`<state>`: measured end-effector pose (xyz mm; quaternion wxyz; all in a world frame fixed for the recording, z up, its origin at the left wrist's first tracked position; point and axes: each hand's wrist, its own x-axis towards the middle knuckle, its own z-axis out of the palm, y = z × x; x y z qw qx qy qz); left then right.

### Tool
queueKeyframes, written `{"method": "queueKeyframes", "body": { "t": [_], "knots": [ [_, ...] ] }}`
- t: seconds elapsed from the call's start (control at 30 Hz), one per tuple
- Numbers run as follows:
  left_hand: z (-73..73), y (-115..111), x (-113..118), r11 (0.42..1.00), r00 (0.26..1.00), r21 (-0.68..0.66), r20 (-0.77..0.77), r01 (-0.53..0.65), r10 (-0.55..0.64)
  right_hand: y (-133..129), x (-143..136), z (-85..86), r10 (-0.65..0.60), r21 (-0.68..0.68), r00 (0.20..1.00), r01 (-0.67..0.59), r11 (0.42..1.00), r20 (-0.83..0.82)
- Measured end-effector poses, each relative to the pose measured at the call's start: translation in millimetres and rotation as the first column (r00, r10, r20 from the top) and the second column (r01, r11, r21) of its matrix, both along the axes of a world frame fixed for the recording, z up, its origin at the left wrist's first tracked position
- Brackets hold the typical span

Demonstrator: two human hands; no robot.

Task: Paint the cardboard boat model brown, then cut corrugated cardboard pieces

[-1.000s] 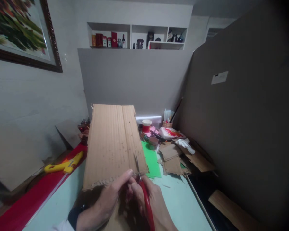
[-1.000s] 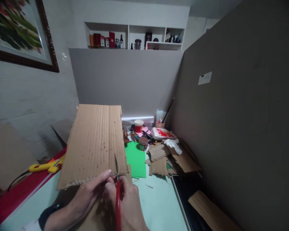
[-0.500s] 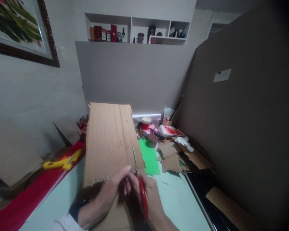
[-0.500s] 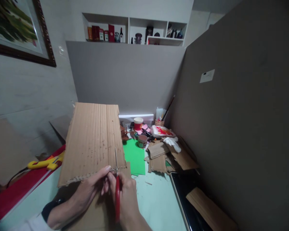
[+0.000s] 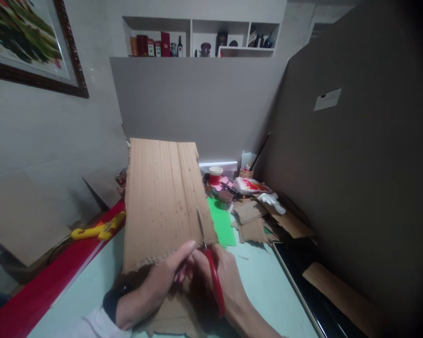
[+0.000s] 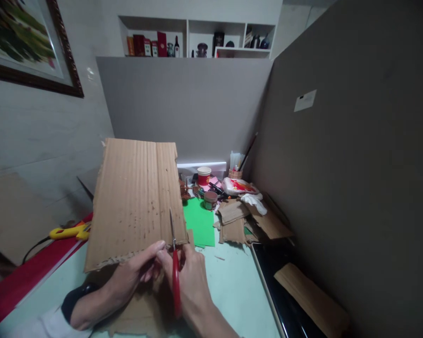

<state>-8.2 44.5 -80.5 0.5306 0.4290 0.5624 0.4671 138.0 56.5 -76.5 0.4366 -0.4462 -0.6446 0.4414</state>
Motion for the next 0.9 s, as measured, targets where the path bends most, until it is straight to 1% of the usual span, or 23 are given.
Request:
{"method": "queueKeyframes", "body": {
  "t": [0.07, 0.17, 0.23, 0.3, 0.4, 0.47, 0.53, 0.67, 0.73, 0.8, 0.9],
  "knots": [
    [3.4, -4, 3, 1.0, 0.999, -0.022, -0.03, -0.013, 0.012, -1, 0, -1.0, -0.003, -0.016, 1.0, 0.003, 1.0, -0.005],
    [4.8, -7, 4, 0.998, 0.998, -0.051, -0.052, 0.041, -0.044, -1, -1, -4.0, -0.016, -0.028, 1.0, 0.016, 0.999, -0.011],
    [1.6, -7, 2, 0.994, 0.994, -0.067, -0.06, 0.09, -0.094, -2, -3, -5.5, -0.038, -0.025, 0.999, 0.038, 0.999, -0.005],
    [-4.1, -5, 0, 0.992, 0.992, -0.056, -0.042, 0.117, -0.119, -1, -5, -6.1, -0.068, -0.011, 0.998, 0.068, 0.998, 0.012],
    [-13.1, 1, -3, 0.992, 0.992, -0.024, -0.012, 0.123, -0.123, 3, -8, -6.0, -0.102, 0.021, 0.994, 0.101, 0.995, 0.05],
    [-16.0, 5, -3, 0.993, 0.993, -0.001, 0.017, 0.116, -0.116, 6, -9, -5.9, -0.108, 0.034, 0.992, 0.106, 0.994, 0.066],
    [-14.8, 7, -2, 0.993, 0.992, 0.0, 0.047, 0.116, -0.116, 8, -10, -6.1, -0.098, 0.037, 0.993, 0.096, 0.995, 0.07],
    [-4.5, 6, -2, 0.992, 0.99, -0.005, 0.057, 0.126, -0.125, 8, -8, -5.6, -0.085, 0.046, 0.995, 0.083, 0.996, 0.054],
    [0.7, 1, -6, 0.992, 0.986, 0.008, 0.11, 0.123, -0.123, 6, -6, -4.2, -0.09, 0.056, 0.995, 0.088, 0.995, 0.032],
    [4.5, -5, -15, 0.994, 0.968, 0.001, 0.23, 0.105, -0.103, 5, -4, -1.8, -0.083, 0.058, 0.997, 0.082, 0.995, 0.001],
    [10.5, -15, -32, 0.999, 0.889, -0.031, 0.458, 0.034, -0.016, 4, -2, 2.7, -0.069, 0.056, 0.997, 0.071, 0.996, -0.045]
  ]
}}
